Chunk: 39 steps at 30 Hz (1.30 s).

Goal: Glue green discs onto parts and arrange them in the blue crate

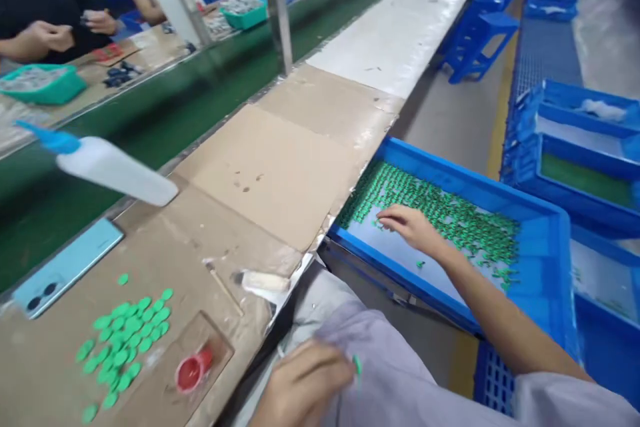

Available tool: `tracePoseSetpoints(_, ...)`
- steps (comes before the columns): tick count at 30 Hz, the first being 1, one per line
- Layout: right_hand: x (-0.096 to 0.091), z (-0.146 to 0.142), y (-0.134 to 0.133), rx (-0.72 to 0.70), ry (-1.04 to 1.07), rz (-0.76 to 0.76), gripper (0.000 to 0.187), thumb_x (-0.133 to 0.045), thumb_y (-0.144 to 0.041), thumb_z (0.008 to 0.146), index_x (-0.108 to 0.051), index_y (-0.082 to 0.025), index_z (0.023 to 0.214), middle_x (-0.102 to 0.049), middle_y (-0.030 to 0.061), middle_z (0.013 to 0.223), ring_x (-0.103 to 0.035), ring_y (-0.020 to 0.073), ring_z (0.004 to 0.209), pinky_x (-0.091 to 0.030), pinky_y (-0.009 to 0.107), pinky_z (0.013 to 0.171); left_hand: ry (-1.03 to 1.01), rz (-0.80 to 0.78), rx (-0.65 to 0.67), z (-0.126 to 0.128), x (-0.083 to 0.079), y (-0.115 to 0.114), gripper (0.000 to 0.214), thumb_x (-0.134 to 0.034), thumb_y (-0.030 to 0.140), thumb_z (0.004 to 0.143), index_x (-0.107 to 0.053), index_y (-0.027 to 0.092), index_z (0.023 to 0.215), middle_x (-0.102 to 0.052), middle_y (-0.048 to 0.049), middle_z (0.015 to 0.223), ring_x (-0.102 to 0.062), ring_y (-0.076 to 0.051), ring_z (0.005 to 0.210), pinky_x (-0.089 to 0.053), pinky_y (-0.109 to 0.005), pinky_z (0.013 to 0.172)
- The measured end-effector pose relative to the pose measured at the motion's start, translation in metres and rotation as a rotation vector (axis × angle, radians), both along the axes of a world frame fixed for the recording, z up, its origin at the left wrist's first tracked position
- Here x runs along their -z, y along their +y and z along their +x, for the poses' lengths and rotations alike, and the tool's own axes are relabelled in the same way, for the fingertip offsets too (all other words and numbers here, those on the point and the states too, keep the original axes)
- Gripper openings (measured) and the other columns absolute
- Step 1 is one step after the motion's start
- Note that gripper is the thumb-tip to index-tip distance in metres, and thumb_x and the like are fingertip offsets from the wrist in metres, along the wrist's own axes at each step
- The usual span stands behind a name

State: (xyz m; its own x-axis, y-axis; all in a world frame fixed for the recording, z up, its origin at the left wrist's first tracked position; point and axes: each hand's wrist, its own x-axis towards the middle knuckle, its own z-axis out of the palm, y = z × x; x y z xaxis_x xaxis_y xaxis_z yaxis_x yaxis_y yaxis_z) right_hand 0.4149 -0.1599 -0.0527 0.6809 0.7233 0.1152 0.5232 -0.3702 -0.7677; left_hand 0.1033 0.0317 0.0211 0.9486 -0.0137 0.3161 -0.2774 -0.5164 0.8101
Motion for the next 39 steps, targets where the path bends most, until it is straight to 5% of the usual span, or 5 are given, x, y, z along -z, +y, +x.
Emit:
tracePoseSetpoints(4,0.093,0.007,0.006,-0.084,-0.092,-0.040,0.038,-0.043,-0.041,0.102,-0.072,-0.017,0.097,-0.071,0.0116,0.090,-0.068,0.0214,0.085,-0.055,0.036,0.081,0.149,0.094,0.155,0.083,0.019,-0.007,0.023,-0.050,0.011,0.098,-0.069,0.020,0.106,-0.073,-0.0057,0.096,-0.069,-0.015,0.088,-0.056,-0.023,0.077)
tracePoseSetpoints(8,0.125,0.012,0.028,-0.150,-0.161,-0.220,0.031,-0.041,-0.027,0.103,-0.069,-0.016,0.106,-0.068,0.0120,0.099,-0.066,0.0213,0.093,-0.053,0.035,0.088,0.204,0.130,0.169,0.106,0.024,0.000,0.023,-0.052,0.008,0.096,-0.070,0.020,0.105,-0.072,-0.0051,0.098,-0.068,-0.015,0.090,-0.056,-0.022,0.078)
tracePoseSetpoints(17,0.131,0.012,0.041,-0.287,-0.285,-0.449,0.031,-0.034,-0.013,0.102,-0.063,-0.015,0.113,-0.065,0.0107,0.107,-0.060,0.0204,0.098,-0.051,0.033,0.088,0.213,0.421,0.047,0.151,0.057,-0.010,0.029,-0.050,0.005,0.095,-0.067,0.020,0.114,-0.070,-0.0063,0.105,-0.066,-0.019,0.096,-0.057,-0.030,0.084)
tracePoseSetpoints(29,0.111,0.020,-0.004,-0.047,-0.145,-0.024,0.026,-0.040,-0.022,0.101,-0.064,-0.018,0.109,-0.065,0.0102,0.097,-0.064,0.0202,0.089,-0.054,0.033,0.081,0.683,0.922,0.167,0.271,0.086,-0.039,0.033,-0.041,0.002,0.095,-0.071,0.009,0.109,-0.069,-0.0165,0.109,-0.067,-0.024,0.107,-0.055,-0.031,0.092)
tracePoseSetpoints(39,0.129,0.001,0.002,-0.057,0.114,-0.486,0.020,-0.057,-0.027,0.095,-0.066,-0.015,0.108,-0.073,0.0120,0.107,-0.070,0.0235,0.097,-0.047,0.028,0.078,0.776,0.978,0.226,0.292,0.101,-0.055,0.033,-0.044,0.002,0.094,-0.074,0.010,0.106,-0.071,-0.0189,0.109,-0.069,-0.025,0.109,-0.057,-0.030,0.090)
